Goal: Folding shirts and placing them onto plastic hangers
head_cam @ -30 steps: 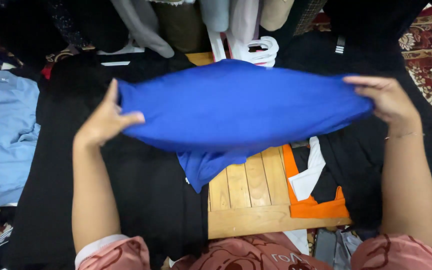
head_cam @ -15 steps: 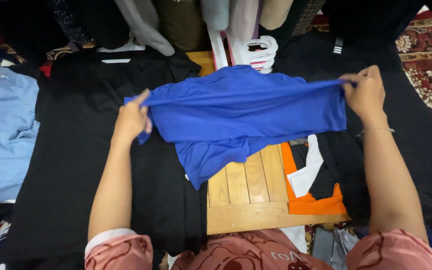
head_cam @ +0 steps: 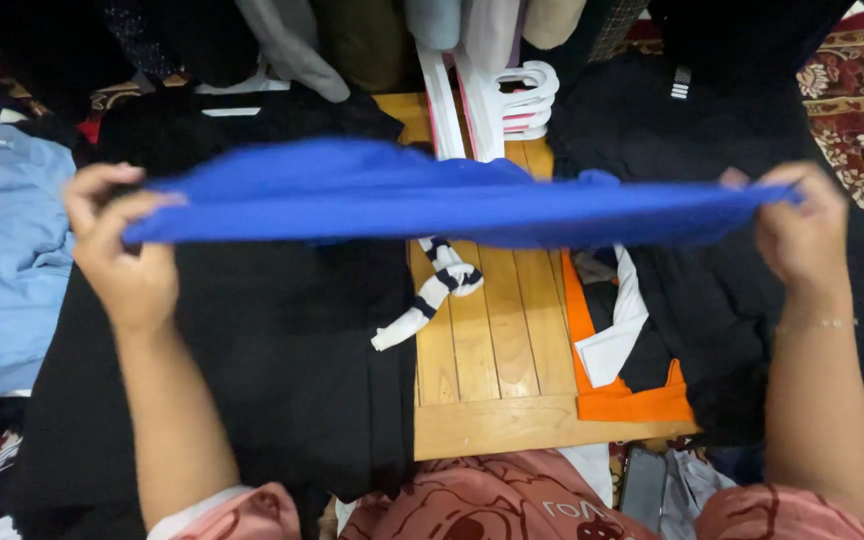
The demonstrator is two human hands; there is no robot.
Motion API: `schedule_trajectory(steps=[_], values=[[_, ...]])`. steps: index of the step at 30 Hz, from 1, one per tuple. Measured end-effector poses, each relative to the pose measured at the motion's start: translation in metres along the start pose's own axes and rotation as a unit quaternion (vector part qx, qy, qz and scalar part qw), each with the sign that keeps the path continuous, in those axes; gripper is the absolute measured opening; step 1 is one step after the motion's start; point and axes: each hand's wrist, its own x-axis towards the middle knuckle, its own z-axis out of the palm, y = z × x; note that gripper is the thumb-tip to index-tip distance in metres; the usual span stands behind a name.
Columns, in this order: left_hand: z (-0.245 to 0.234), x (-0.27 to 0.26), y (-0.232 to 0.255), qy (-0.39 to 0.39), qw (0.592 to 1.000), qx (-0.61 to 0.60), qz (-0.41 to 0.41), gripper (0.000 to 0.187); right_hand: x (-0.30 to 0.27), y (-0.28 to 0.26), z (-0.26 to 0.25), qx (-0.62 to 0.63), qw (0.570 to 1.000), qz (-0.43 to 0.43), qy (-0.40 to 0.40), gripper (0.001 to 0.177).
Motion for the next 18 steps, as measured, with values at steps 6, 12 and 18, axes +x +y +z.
schedule_trajectory(steps=[6, 12, 18], values=[[-0.037, -0.082, -0.035, -0.419, 0.77, -0.073, -0.476, 0.029, -0.046, 0.077, -0.028, -0.196, 0.902, 0.22, -0.315, 0.021], [-0.063, -0.122, -0.051, -0.427, 0.729, -0.112, -0.523, 0.028, -0.065, 0.053, -0.023, -0.253, 0.847, 0.305, -0.354, 0.018], [-0.05, -0.11, -0.02, -0.519, 0.624, -0.113, -0.574, 0.056, -0.07, 0.004, 0.022, -0.257, 0.753, 0.438, -0.418, 0.043]])
